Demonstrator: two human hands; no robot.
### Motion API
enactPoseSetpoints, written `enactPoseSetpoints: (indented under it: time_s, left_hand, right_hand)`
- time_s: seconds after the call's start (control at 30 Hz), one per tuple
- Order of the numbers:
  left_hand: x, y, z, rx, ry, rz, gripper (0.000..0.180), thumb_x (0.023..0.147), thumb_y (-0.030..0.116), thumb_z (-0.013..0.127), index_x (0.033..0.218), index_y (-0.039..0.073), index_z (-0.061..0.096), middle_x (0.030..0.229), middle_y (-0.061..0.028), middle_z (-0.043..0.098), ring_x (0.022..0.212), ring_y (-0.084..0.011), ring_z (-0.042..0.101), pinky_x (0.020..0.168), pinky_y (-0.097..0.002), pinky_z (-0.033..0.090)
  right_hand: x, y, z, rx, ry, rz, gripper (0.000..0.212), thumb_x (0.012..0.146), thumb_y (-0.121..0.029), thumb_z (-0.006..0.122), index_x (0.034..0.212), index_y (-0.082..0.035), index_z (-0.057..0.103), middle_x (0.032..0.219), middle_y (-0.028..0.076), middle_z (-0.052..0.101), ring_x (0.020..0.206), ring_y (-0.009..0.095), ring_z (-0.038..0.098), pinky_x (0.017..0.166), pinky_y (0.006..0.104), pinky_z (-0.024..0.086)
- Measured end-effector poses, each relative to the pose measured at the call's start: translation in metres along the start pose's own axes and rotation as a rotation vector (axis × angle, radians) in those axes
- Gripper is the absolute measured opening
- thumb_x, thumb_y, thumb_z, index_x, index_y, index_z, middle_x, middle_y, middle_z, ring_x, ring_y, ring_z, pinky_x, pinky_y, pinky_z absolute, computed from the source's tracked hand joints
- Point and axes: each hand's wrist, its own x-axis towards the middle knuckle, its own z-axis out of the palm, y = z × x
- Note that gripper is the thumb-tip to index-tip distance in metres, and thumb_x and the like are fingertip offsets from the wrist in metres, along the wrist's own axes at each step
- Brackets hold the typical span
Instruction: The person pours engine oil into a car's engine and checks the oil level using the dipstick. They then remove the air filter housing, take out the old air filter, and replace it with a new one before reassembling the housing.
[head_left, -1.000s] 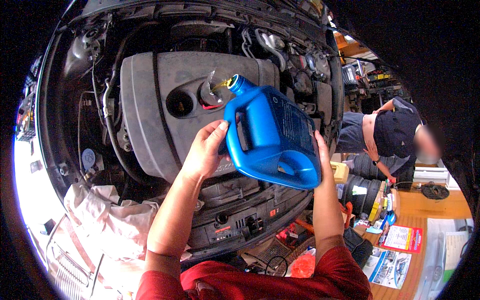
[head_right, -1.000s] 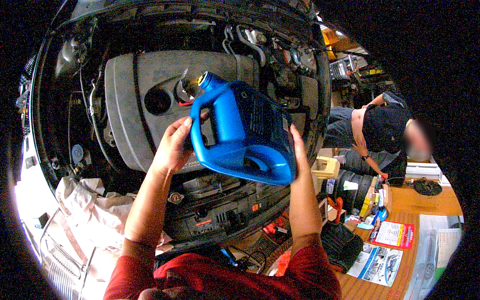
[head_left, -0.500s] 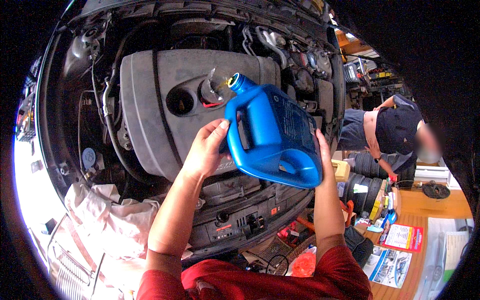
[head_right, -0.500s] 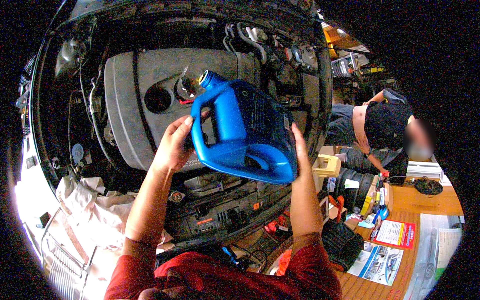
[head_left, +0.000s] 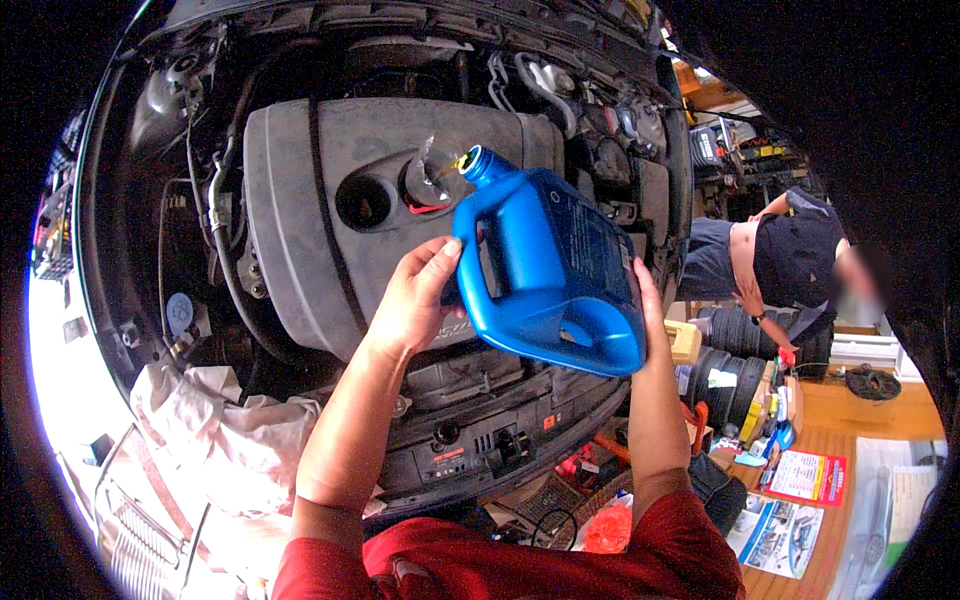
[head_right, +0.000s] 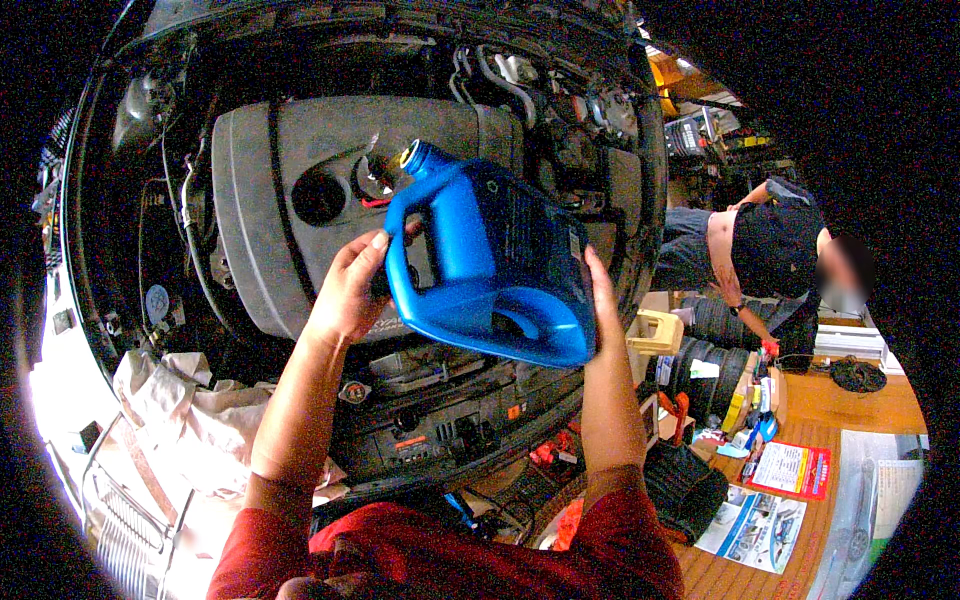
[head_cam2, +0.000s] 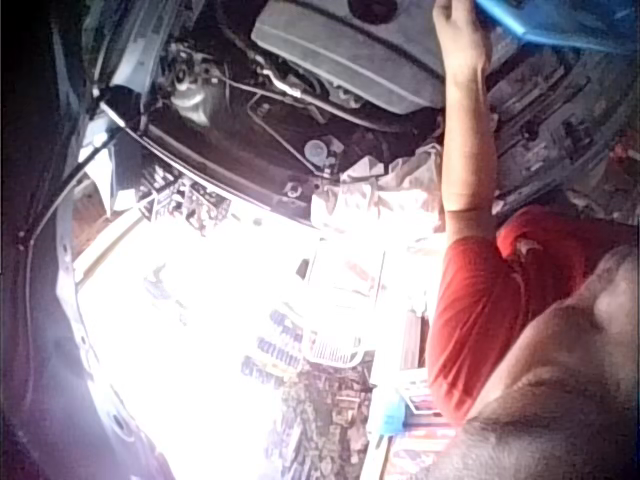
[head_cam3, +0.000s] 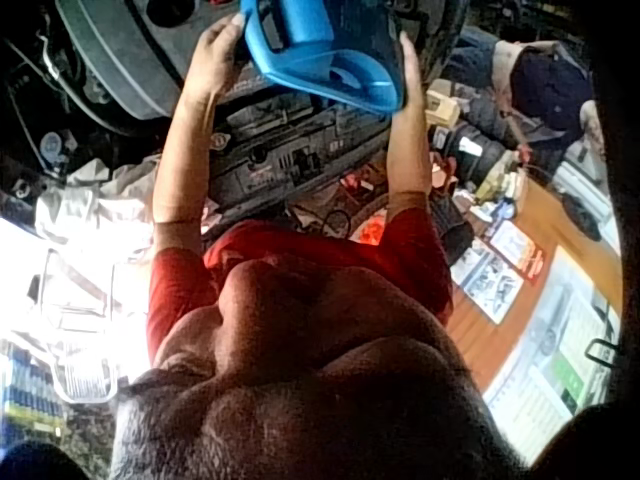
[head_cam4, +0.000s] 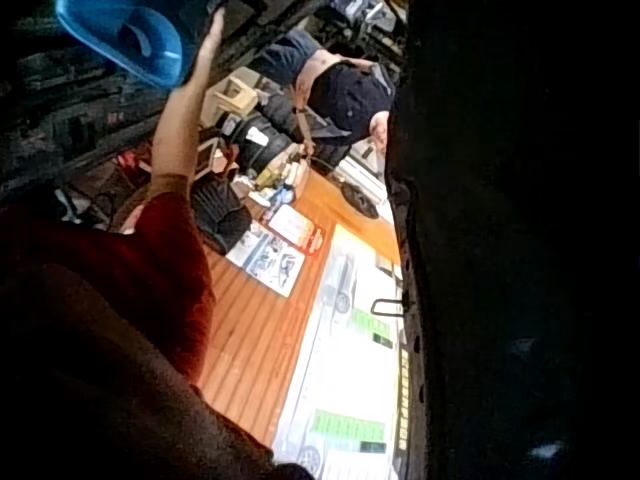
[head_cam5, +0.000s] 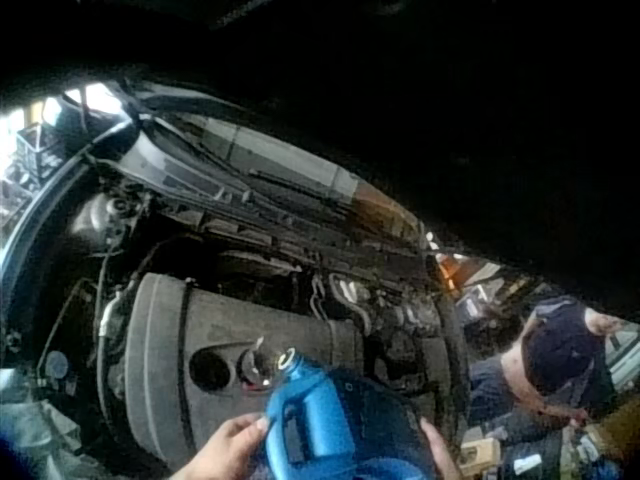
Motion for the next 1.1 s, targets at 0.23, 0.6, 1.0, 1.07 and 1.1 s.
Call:
enactPoseSetpoints:
  time_s: [0.23,0.6,1.0,1.07,1.1]
  left_hand:
    - [0.001,0.001,0.000,0.020,-0.006,0.007,0.034,0.096,0.037,0.049,0.101,0.004,0.057,0.072,0.0007,0.059,0.058,-0.0078,0.054,0.049,-0.0221,0.043]
    - [0.001,0.003,0.002,0.016,0.031,-0.005,0.036,0.096,0.038,0.050,0.103,0.004,0.057,0.072,0.0010,0.059,0.058,-0.0074,0.054,0.048,-0.0218,0.042]
    - [0.000,0.006,0.004,0.027,0.041,0.015,0.035,0.096,0.037,0.050,0.101,0.003,0.057,0.070,0.0004,0.059,0.056,-0.0079,0.054,0.049,-0.0218,0.042]
    - [0.001,0.006,0.003,0.009,0.039,0.015,0.035,0.095,0.037,0.051,0.100,0.003,0.057,0.071,0.0004,0.059,0.056,-0.0078,0.054,0.049,-0.0217,0.042]
    - [0.001,0.007,0.003,0.011,0.039,0.014,0.035,0.095,0.037,0.051,0.100,0.003,0.057,0.071,0.0004,0.059,0.056,-0.0078,0.054,0.049,-0.0217,0.042]
  right_hand:
    - [-0.007,-0.001,0.013,0.016,-0.053,0.005,0.054,0.090,-0.051,0.048,0.123,-0.009,0.056,0.112,0.014,0.064,0.094,0.030,0.064,0.085,0.0459,0.052]
    - [0.000,0.001,0.005,0.006,-0.111,-0.002,0.054,0.093,-0.049,0.041,0.126,-0.007,0.053,0.114,0.014,0.063,0.098,0.029,0.063,0.088,0.0449,0.050]
    - [-0.009,0.004,0.022,0.050,-0.154,0.000,0.057,0.091,-0.052,0.044,0.127,-0.008,0.053,0.116,0.014,0.062,0.101,0.030,0.062,0.091,0.0454,0.049]
    - [-0.010,0.004,0.024,0.065,-0.157,0.033,0.057,0.091,-0.052,0.045,0.127,-0.008,0.053,0.117,0.014,0.062,0.102,0.030,0.061,0.091,0.0457,0.048]
    - [-0.008,0.006,0.021,0.067,-0.157,0.033,0.057,0.091,-0.052,0.045,0.127,-0.008,0.053,0.117,0.014,0.062,0.102,0.030,0.061,0.091,0.0457,0.048]
